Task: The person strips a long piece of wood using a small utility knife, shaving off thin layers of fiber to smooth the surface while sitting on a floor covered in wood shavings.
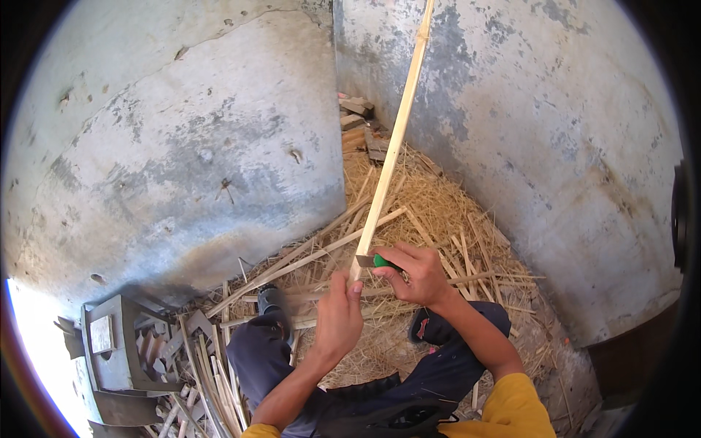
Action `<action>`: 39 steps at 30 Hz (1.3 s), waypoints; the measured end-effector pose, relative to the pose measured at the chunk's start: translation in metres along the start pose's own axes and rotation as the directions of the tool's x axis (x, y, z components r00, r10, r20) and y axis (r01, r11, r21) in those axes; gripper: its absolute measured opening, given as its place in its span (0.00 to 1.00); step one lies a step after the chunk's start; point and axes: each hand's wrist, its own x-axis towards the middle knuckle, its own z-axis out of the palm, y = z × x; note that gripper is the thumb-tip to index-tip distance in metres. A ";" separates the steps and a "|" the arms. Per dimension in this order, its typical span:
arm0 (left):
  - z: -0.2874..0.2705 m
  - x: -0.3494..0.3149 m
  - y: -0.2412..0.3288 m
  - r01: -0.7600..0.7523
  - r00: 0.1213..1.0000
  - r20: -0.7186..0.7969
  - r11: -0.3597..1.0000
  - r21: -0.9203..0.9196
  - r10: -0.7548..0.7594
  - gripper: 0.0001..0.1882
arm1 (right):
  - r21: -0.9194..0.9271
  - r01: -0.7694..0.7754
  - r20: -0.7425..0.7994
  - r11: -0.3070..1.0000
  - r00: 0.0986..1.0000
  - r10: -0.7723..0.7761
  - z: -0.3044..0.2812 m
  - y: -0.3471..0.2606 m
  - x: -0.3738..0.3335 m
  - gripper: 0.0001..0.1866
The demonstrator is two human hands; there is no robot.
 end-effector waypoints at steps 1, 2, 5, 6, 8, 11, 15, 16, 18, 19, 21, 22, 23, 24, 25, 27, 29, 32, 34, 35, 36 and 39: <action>0.002 0.000 -0.002 -0.009 1.000 -0.005 1.000 0.001 0.009 0.12 | -0.006 -0.003 0.003 1.000 1.000 0.003 0.001 0.001 -0.001 0.15; 0.003 -0.001 -0.004 -0.018 1.000 -0.011 1.000 0.002 0.018 0.12 | -0.012 -0.006 0.006 1.000 1.000 0.006 0.002 0.003 -0.003 0.15; 0.008 -0.004 -0.009 -0.074 0.996 -0.037 0.997 0.036 0.075 0.13 | -0.017 -0.052 -0.037 0.998 0.998 0.052 -0.001 0.013 0.001 0.15; 0.008 -0.003 -0.008 -0.066 0.997 -0.037 0.997 0.029 0.067 0.12 | -0.014 -0.039 -0.050 0.999 0.998 0.039 0.000 0.014 0.002 0.15; 0.008 -0.002 -0.006 -0.049 0.998 -0.038 0.999 0.016 0.050 0.12 | -0.009 -0.014 -0.076 1.000 0.997 0.014 0.001 0.015 0.004 0.15; 0.007 -0.002 -0.003 -0.048 0.997 -0.053 0.998 0.026 0.050 0.11 | -0.069 0.007 -0.144 0.998 0.989 -0.016 0.002 0.019 0.007 0.14; 0.011 -0.009 -0.005 -0.054 0.998 -0.033 0.998 0.043 0.056 0.10 | -0.105 -0.089 -0.172 0.990 0.983 0.070 -0.013 0.034 0.017 0.15; 0.010 -0.009 0.000 -0.033 0.999 -0.022 0.999 0.027 0.033 0.10 | -0.106 -0.080 -0.181 0.991 0.982 0.060 -0.013 0.035 0.018 0.15; 0.011 -0.010 0.001 -0.013 1.000 -0.012 1.000 0.023 0.014 0.10 | -0.105 -0.078 -0.202 0.991 0.978 0.056 -0.015 0.041 0.019 0.15; 0.013 -0.013 -0.002 -0.016 1.000 -0.013 0.999 0.033 0.016 0.10 | -0.102 -0.086 -0.214 0.991 0.975 0.063 -0.017 0.048 0.020 0.15; 0.015 -0.019 -0.005 0.004 1.000 0.021 0.998 0.061 -0.006 0.10 | -0.116 -0.129 -0.232 0.985 0.968 0.099 -0.026 0.060 0.025 0.15; 0.015 -0.022 -0.006 0.026 0.998 0.055 0.997 0.077 -0.030 0.11 | -0.132 -0.161 -0.237 0.978 0.963 0.126 -0.033 0.067 0.029 0.15; 0.014 -0.024 -0.007 0.047 0.995 0.088 0.994 0.094 -0.055 0.12 | -0.148 -0.192 -0.243 0.970 0.958 0.153 -0.040 0.073 0.031 0.15; 0.014 -0.025 -0.006 0.043 0.994 0.097 0.995 0.091 -0.052 0.12 | -0.158 -0.207 -0.244 0.966 0.956 0.165 -0.045 0.079 0.033 0.14; 0.012 -0.027 -0.006 0.041 0.993 0.105 0.995 0.092 -0.050 0.12 | -0.152 -0.194 -0.252 0.969 0.956 0.152 -0.049 0.087 0.034 0.14; 0.011 -0.031 -0.007 0.034 0.994 0.103 0.995 0.093 -0.044 0.10 | -0.139 -0.168 -0.269 0.976 0.955 0.126 -0.054 0.100 0.038 0.14; 0.010 -0.040 -0.011 0.025 0.996 0.081 0.995 0.095 -0.033 0.08 | -0.138 -0.218 -0.281 0.966 0.944 0.173 -0.053 0.102 0.039 0.14; 0.006 -0.049 -0.012 -0.004 0.995 0.102 0.995 0.100 -0.006 0.08 | -0.137 -0.244 -0.293 0.960 0.936 0.196 -0.052 0.114 0.040 0.14; 0.003 -0.057 -0.014 0.004 0.992 0.123 0.995 0.104 -0.017 0.08 | -0.146 -0.232 -0.306 0.962 0.935 0.179 -0.050 0.125 0.040 0.15; 0.002 -0.061 -0.015 0.008 0.991 0.133 0.994 0.106 -0.022 0.09 | -0.155 -0.220 -0.313 0.963 0.936 0.163 -0.049 0.130 0.039 0.15; 0.001 -0.066 -0.018 0.013 0.989 0.143 0.992 0.124 -0.030 0.09 | -0.164 -0.207 -0.317 0.964 0.937 0.147 -0.048 0.135 0.039 0.16; -0.002 -0.086 -0.024 0.039 0.983 0.171 0.987 0.156 -0.066 0.08 | -0.180 -0.422 -0.282 0.889 0.888 0.364 -0.058 0.153 0.042 0.18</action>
